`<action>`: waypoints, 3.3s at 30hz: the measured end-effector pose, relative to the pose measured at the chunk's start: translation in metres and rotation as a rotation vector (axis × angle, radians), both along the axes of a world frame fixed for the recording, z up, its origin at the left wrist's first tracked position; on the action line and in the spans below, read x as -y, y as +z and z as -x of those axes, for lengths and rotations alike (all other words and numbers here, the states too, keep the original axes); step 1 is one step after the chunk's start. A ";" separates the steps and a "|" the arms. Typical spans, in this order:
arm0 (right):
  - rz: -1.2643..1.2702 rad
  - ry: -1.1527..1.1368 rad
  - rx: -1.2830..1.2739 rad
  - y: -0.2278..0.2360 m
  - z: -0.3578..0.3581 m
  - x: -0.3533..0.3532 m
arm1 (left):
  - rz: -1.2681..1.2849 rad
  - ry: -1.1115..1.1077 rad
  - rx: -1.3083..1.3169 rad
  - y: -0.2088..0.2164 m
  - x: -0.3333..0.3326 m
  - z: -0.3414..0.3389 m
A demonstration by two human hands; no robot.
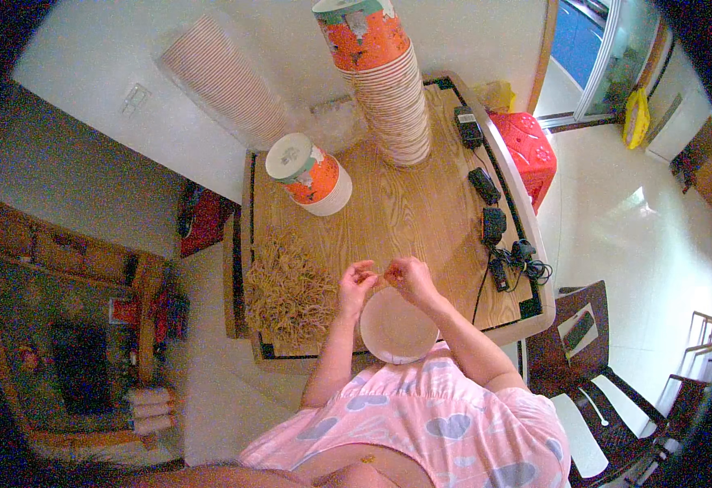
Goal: The person is handling and inspecting paper bowls, likely for a packaging or product preparation task.
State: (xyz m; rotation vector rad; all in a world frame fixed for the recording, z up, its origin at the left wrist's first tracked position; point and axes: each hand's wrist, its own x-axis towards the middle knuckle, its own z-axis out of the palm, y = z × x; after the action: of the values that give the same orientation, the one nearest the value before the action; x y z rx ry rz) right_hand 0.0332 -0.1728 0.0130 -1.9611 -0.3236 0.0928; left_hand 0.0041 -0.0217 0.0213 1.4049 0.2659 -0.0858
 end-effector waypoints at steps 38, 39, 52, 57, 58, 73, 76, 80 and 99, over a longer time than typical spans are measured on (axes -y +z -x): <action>-0.203 0.131 -0.587 -0.011 -0.035 0.007 | -0.442 -0.033 0.129 -0.029 -0.004 -0.016; -0.143 0.135 -0.573 -0.011 -0.036 0.008 | -0.439 -0.124 0.008 -0.029 -0.006 -0.014; -0.020 0.222 -0.527 -0.010 -0.032 0.006 | -0.312 -0.001 0.020 -0.018 -0.002 -0.014; -0.049 0.138 -0.547 -0.006 -0.034 0.004 | -0.343 -0.002 0.029 -0.018 -0.002 -0.013; -0.049 0.137 -0.547 -0.008 -0.035 0.003 | -0.343 -0.002 0.029 -0.018 -0.001 -0.014; -0.147 0.247 -0.797 -0.001 -0.017 0.031 | -0.511 0.030 -0.075 -0.066 -0.033 -0.008; -0.229 0.264 -0.836 -0.007 -0.013 0.033 | -0.514 -0.033 0.231 -0.050 -0.029 -0.009; -0.292 0.291 -0.668 -0.008 -0.013 0.027 | -0.560 -0.202 0.383 0.030 -0.003 -0.012; -0.201 0.295 -0.384 0.037 0.012 0.026 | -0.460 -0.217 0.166 0.026 0.004 0.020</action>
State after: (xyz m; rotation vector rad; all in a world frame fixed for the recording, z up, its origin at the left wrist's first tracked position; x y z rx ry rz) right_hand 0.0209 -0.1992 0.0497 -1.6431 -0.3500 0.5967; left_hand -0.0159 -0.0255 0.0474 1.8851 -0.0111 -0.0893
